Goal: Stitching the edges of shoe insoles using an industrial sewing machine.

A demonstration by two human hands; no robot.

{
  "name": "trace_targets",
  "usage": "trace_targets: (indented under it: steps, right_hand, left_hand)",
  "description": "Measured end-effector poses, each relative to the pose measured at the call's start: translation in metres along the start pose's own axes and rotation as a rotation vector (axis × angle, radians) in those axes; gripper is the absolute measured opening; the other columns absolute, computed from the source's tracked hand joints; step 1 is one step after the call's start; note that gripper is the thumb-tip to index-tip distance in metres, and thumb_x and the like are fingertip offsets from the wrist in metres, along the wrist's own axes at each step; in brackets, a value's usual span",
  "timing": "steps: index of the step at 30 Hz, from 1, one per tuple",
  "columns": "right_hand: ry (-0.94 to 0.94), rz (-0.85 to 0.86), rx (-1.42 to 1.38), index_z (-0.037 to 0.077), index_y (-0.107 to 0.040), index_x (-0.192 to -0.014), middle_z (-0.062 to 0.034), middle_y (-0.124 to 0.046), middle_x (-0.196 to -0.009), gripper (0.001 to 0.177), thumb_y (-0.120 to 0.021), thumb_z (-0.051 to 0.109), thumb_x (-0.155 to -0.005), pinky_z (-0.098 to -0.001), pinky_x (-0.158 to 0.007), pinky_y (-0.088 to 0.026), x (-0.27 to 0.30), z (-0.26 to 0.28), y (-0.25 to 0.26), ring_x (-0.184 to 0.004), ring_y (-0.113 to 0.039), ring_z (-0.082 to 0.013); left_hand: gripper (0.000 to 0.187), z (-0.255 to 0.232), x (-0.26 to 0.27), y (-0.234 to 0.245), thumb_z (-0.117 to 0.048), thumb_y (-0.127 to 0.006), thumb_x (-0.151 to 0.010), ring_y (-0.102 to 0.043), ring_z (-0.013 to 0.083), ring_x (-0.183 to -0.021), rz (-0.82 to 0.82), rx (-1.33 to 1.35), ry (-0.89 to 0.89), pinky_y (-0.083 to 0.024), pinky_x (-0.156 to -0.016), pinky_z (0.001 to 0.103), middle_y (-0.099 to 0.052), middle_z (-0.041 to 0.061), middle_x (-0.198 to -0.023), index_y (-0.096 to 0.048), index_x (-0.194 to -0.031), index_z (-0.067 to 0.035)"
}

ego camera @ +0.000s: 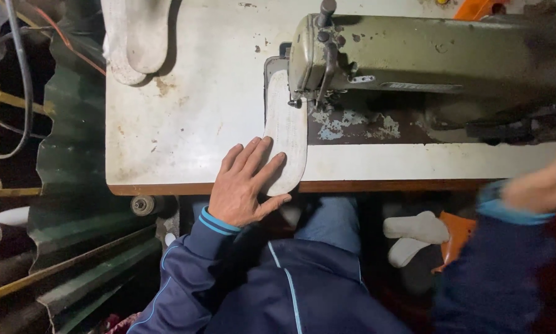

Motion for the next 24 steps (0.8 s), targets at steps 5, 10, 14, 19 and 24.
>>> trace_targets:
  steps: [5,10,14,19,24]
  right_hand:
    - [0.230,0.091,-1.221,-0.001,-0.068,-0.121,-0.0225,-0.065,-0.132,0.028,-0.066,0.011,-0.096,-0.0554,-0.121,-0.032,-0.096,0.230,0.206,-0.137,-0.051,-0.0422]
    - [0.322,0.404,-1.221,0.003,-0.066,-0.132,-0.0229,-0.058,-0.144,0.038,-0.067,0.023,-0.100,-0.0599,-0.117,-0.034,-0.061,0.313,0.183,-0.142,-0.043,-0.0464]
    - [0.374,0.411,-1.070,0.008,-0.068,-0.133,-0.0203,-0.057,-0.145,0.040,-0.064,0.033,-0.103,-0.0584,-0.116,-0.031,-0.058,0.341,0.177,-0.142,-0.043,-0.0440]
    - [0.342,0.437,-1.043,0.006,-0.067,-0.133,-0.0218,-0.057,-0.145,0.040,-0.061,0.034,-0.105,-0.0592,-0.118,-0.030,-0.060,0.349,0.176,-0.142,-0.044,-0.0436]
    - [0.331,0.459,-1.005,0.007,-0.067,-0.134,-0.0209,-0.056,-0.146,0.042,-0.061,0.037,-0.105,-0.0593,-0.118,-0.030,-0.058,0.347,0.173,-0.144,-0.041,-0.0439]
  left_hand:
    - [0.078,0.012,0.000,-0.018,-0.070,-0.061,-0.089,-0.041,0.0394,-0.146,0.101,0.038,0.071,-0.027,-0.119,0.061,-0.045,0.022,-0.156,-0.055,-0.147,-0.018]
    - [0.079,0.013,-0.002,-0.018,-0.070,-0.063,-0.089,-0.040,0.0402,-0.147,0.078,0.024,0.066,-0.027,-0.118,0.061,-0.045,0.023,-0.156,-0.055,-0.148,-0.017]
    - [0.079,0.013,-0.003,-0.017,-0.069,-0.063,-0.090,-0.040,0.0406,-0.147,0.065,0.013,0.077,-0.028,-0.118,0.061,-0.044,0.023,-0.157,-0.054,-0.149,-0.017]
    - [0.077,0.016,-0.005,-0.019,-0.065,-0.066,-0.090,-0.040,0.0413,-0.147,0.079,0.033,0.096,-0.027,-0.119,0.061,-0.044,0.024,-0.156,-0.054,-0.149,-0.017]
    - [0.077,0.019,-0.011,-0.017,-0.065,-0.065,-0.090,-0.038,0.0420,-0.147,0.104,0.051,0.098,-0.026,-0.118,0.063,-0.044,0.024,-0.156,-0.054,-0.148,-0.016]
Point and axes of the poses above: each hand's wrist, its own x-axis away from the middle knuckle, its own y-axis out of the back of the hand, z = x × y, the point moved 9 cm from there along -x, towards the middle knuckle
